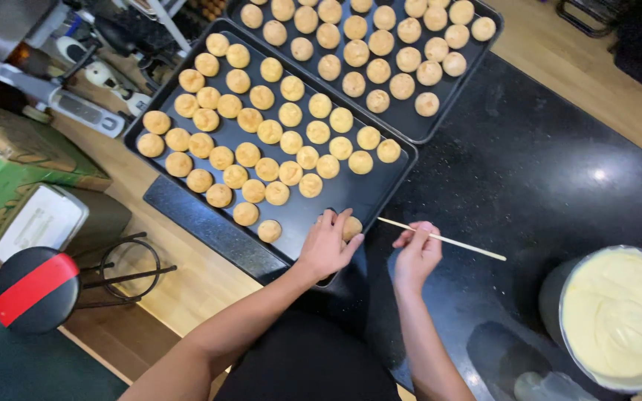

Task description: Filling small pastries with cream using a wooden stick as a guide or tool.

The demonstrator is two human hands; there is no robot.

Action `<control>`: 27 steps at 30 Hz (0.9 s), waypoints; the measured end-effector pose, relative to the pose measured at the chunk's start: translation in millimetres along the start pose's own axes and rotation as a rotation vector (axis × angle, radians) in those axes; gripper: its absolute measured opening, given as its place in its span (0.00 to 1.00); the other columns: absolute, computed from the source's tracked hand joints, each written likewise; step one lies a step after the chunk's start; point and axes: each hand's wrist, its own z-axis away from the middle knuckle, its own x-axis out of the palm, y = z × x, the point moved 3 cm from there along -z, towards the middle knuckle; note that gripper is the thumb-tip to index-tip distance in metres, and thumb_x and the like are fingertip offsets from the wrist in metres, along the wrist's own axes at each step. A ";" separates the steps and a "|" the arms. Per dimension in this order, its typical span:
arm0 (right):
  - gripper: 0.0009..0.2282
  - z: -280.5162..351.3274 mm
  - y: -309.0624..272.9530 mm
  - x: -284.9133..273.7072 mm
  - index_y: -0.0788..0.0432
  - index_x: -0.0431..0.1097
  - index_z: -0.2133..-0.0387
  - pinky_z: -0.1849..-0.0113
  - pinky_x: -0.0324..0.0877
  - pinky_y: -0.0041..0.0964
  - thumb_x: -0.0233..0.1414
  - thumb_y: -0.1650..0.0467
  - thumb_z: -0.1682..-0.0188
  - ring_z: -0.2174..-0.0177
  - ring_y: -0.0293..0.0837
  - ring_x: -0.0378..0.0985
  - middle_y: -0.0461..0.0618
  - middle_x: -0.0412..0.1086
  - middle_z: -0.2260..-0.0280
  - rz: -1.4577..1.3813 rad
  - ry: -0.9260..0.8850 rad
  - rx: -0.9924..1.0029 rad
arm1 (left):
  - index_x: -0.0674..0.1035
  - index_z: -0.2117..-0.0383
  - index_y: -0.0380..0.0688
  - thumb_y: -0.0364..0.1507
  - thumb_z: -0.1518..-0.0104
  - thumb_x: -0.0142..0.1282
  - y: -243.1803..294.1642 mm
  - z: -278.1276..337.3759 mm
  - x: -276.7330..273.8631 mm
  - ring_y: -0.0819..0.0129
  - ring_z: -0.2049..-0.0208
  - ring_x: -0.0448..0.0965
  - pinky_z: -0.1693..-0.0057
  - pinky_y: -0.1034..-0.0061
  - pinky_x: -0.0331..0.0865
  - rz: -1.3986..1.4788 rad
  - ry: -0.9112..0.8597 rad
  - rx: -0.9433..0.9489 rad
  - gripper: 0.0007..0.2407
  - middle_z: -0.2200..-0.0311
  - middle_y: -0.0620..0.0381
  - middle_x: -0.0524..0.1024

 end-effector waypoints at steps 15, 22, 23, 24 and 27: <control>0.14 -18.2 -29.8 10.9 0.62 0.67 0.64 0.74 0.64 0.28 0.42 0.64 0.36 0.78 0.34 0.66 0.45 0.66 0.76 0.006 -0.028 -0.014 | 0.73 0.47 0.53 0.23 0.56 0.56 -140.2 -153.5 -121.1 0.51 0.44 0.68 0.43 0.45 0.55 -0.533 0.112 0.041 0.24 0.52 0.56 0.74; 0.13 -7.2 -77.5 53.3 0.63 0.66 0.64 0.71 0.66 0.28 0.40 0.66 0.36 0.77 0.35 0.69 0.47 0.67 0.76 -0.016 -0.163 -0.037 | 0.73 0.46 0.46 0.34 0.35 0.48 -115.4 -122.9 -122.9 0.54 0.52 0.73 0.50 0.55 0.62 0.074 0.298 0.006 0.14 0.54 0.49 0.75; 0.13 -5.6 -88.8 62.9 0.63 0.67 0.64 0.71 0.67 0.28 0.39 0.66 0.37 0.76 0.34 0.70 0.47 0.69 0.75 -0.021 -0.215 -0.035 | 0.74 0.48 0.44 0.36 0.30 0.42 -114.9 -116.0 -114.7 0.59 0.55 0.75 0.54 0.62 0.66 0.437 0.380 -0.046 0.13 0.56 0.50 0.75; 0.13 -3.8 -95.4 70.3 0.63 0.67 0.64 0.71 0.67 0.28 0.39 0.66 0.37 0.76 0.34 0.70 0.47 0.69 0.75 -0.016 -0.209 -0.036 | 0.74 0.48 0.44 0.36 0.30 0.42 -94.7 -106.5 -111.0 0.59 0.55 0.75 0.54 0.62 0.66 0.442 0.374 -0.044 0.13 0.56 0.50 0.75; 0.14 6.3 -118.3 91.7 0.63 0.68 0.63 0.68 0.70 0.28 0.37 0.66 0.38 0.75 0.35 0.74 0.48 0.74 0.71 -0.010 -0.362 -0.100 | 0.75 0.57 0.41 0.41 0.28 0.31 -42.7 -78.5 -94.3 0.68 0.72 0.74 0.69 0.75 0.66 1.330 0.231 -0.147 0.19 0.66 0.52 0.76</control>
